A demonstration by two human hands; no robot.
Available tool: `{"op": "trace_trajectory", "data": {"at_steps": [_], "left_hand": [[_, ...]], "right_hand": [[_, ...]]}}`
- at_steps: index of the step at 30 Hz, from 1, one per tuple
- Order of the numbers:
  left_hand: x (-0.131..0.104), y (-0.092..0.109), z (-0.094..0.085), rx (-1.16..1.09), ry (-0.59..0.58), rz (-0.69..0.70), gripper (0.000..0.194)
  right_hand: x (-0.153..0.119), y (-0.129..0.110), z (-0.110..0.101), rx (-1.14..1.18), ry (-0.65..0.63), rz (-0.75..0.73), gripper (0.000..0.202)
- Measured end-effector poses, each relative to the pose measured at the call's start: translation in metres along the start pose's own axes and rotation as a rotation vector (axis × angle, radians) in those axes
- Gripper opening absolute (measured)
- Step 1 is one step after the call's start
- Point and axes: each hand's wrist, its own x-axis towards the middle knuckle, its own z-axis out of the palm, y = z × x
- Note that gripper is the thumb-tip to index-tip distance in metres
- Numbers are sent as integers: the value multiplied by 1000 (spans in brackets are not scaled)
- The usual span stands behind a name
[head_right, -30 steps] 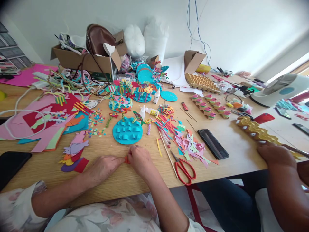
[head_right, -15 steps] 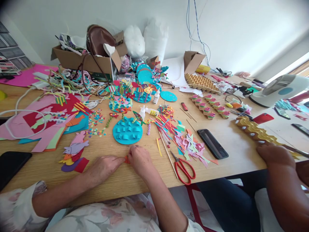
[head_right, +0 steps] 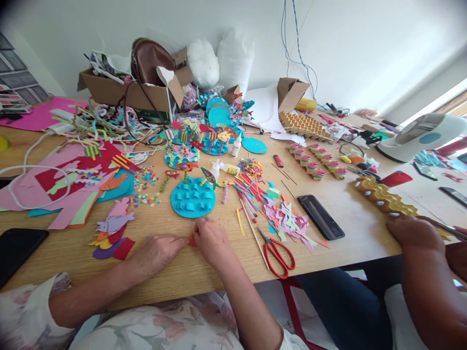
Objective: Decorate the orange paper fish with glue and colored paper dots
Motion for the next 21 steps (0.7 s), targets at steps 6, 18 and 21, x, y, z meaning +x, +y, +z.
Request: {"op": "trace_trajectory", "data": {"at_steps": [6, 18, 21], "left_hand": [[0, -2, 2, -29, 9, 2, 29], [0, 1, -2, -21, -3, -1, 29], [0, 0, -2, -19, -5, -9, 29]], "right_hand": [[-9, 5, -11, 17, 35, -36, 21], [-1, 2, 1, 35, -24, -59, 22], [-1, 2, 0, 30, -23, -58, 22]]}}
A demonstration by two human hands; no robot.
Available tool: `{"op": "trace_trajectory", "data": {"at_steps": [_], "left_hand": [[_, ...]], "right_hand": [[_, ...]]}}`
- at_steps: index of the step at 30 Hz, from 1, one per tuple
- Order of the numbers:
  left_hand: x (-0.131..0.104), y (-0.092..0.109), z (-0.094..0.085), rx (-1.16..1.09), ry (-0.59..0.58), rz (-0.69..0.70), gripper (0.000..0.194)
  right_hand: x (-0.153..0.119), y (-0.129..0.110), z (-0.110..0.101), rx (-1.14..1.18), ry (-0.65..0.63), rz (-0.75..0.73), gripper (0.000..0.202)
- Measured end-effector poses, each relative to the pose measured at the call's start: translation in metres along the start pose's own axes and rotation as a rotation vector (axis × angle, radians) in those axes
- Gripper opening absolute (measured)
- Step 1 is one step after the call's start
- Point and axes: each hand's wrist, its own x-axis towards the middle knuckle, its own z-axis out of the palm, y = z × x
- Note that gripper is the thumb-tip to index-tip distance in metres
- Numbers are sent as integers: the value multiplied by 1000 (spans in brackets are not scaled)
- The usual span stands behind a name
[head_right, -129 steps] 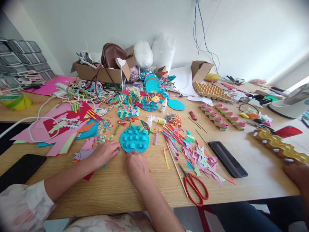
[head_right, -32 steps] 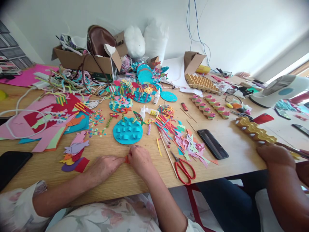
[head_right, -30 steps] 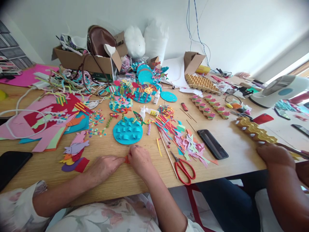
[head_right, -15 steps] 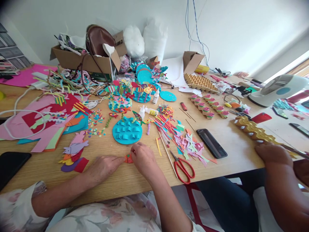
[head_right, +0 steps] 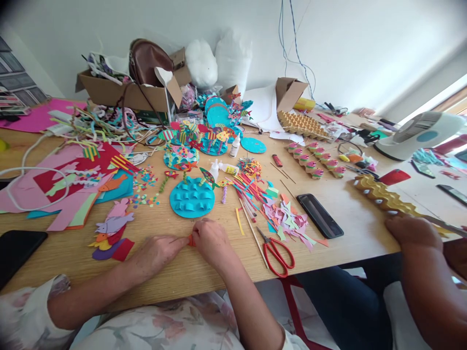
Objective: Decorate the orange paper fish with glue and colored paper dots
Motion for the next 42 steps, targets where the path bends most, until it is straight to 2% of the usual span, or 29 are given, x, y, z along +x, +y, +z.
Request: {"op": "trace_trajectory", "data": {"at_steps": [7, 10, 13, 16, 18, 20, 22, 29, 35, 38, 42], "left_hand": [[1, 2, -1, -1, -32, -7, 29], [3, 1, -2, -123, -27, -54, 29], [5, -2, -12, -545, 58, -206, 25], [6, -6, -28, -1187, 122, -435, 34], [6, -8, -38, -1575, 115, -539, 39], [6, -9, -43, -1850, 124, -606, 39], [6, -10, -45, -1988, 169, -651, 39], [5, -10, -44, -2158, 276, -700, 36], [1, -13, -44, -2184, 290, -684, 37], [-3, -21, -44, -2080, 311, -617, 28], [-11, -42, -51, -1717, 467, -512, 22]], "right_hand": [[0, -3, 1, 5, 4, -3, 21], [-1, -3, 0, 21, 19, -15, 21], [-5, -1, -5, 40, 58, -26, 21], [-11, 0, -12, 93, 147, -32, 20], [-15, 0, -14, 146, 206, -39, 19], [-18, -2, -14, 186, 236, -51, 18], [-19, -5, -14, 211, 251, -69, 16], [-20, -11, -12, 247, 306, -126, 14], [-18, -9, -5, 248, 298, -140, 14], [-18, -9, -2, 219, 296, -148, 15], [-18, -8, -1, 216, 263, -149, 15]]}}
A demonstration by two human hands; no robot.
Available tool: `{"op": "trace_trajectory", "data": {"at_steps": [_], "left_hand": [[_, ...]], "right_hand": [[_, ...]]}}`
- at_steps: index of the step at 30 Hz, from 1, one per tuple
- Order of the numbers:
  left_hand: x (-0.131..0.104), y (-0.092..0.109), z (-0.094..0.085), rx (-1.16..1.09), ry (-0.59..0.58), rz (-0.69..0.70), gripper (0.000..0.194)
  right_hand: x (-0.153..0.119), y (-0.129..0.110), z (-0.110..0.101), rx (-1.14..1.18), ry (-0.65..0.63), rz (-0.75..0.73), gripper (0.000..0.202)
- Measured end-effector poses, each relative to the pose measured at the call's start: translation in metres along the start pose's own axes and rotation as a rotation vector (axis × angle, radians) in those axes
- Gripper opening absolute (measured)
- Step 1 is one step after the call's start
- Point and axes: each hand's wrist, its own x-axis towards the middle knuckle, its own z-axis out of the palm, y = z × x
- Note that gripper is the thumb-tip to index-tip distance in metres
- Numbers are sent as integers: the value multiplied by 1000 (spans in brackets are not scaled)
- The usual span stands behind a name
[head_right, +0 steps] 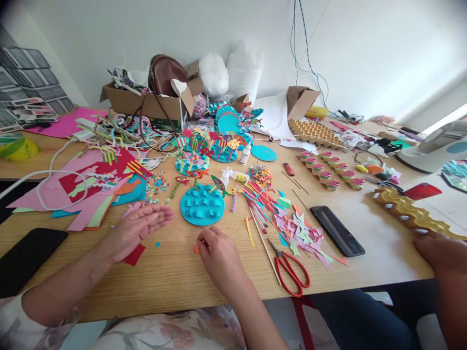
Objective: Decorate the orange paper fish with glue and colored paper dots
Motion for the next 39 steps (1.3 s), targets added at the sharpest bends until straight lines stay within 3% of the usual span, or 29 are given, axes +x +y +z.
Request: {"op": "trace_trajectory", "data": {"at_steps": [5, 10, 19, 25, 30, 39], "left_hand": [[13, 21, -17, 348, 107, 197, 27], [31, 31, -33, 705, 157, 332, 19], [54, 37, -59, 1648, -24, 426, 21], [68, 37, -78, 1765, -56, 377, 21], [76, 28, -80, 1807, -115, 348, 18], [80, 24, -73, 1829, -128, 346, 12]], "right_hand": [[2, -4, 2, 33, -33, -12, 15], [4, -8, 4, 59, -65, -33, 16], [0, -8, 0, 39, -117, -10, 17], [-5, -6, -3, 47, -135, 4, 18], [-7, -3, -7, 43, -125, -8, 19], [-16, 15, -41, 39, 82, -7, 16]]}}
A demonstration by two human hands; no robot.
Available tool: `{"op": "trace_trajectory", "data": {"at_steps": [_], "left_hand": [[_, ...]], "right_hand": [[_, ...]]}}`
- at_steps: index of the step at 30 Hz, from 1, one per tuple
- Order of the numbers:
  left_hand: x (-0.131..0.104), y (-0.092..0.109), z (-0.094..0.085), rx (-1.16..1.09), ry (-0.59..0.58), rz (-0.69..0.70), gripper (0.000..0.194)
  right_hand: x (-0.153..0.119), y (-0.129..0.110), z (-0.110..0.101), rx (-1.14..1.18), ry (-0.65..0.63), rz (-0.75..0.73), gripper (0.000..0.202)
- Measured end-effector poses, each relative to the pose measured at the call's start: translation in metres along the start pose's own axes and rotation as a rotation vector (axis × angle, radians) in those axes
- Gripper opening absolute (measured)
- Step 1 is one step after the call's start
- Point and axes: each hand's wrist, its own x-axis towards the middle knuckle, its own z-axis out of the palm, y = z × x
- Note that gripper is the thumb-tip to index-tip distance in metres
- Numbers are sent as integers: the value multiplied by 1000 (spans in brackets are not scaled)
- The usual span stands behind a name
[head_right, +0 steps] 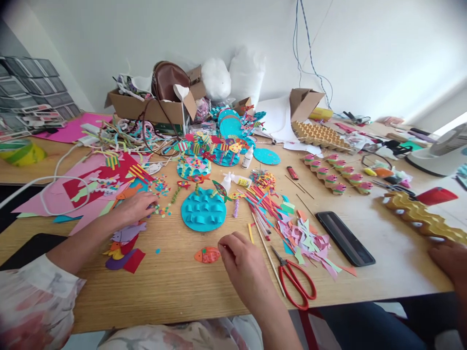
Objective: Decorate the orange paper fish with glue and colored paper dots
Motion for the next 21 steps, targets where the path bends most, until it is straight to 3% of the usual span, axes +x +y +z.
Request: {"op": "trace_trajectory", "data": {"at_steps": [9, 21], "left_hand": [[3, 2, -3, -11, -18, 15, 12], [0, 2, -12, -109, 8, -71, 16]], "right_hand": [[-2, 4, -2, -20, 2, 15, 17], [-2, 5, 2, -33, -21, -2, 17]]}}
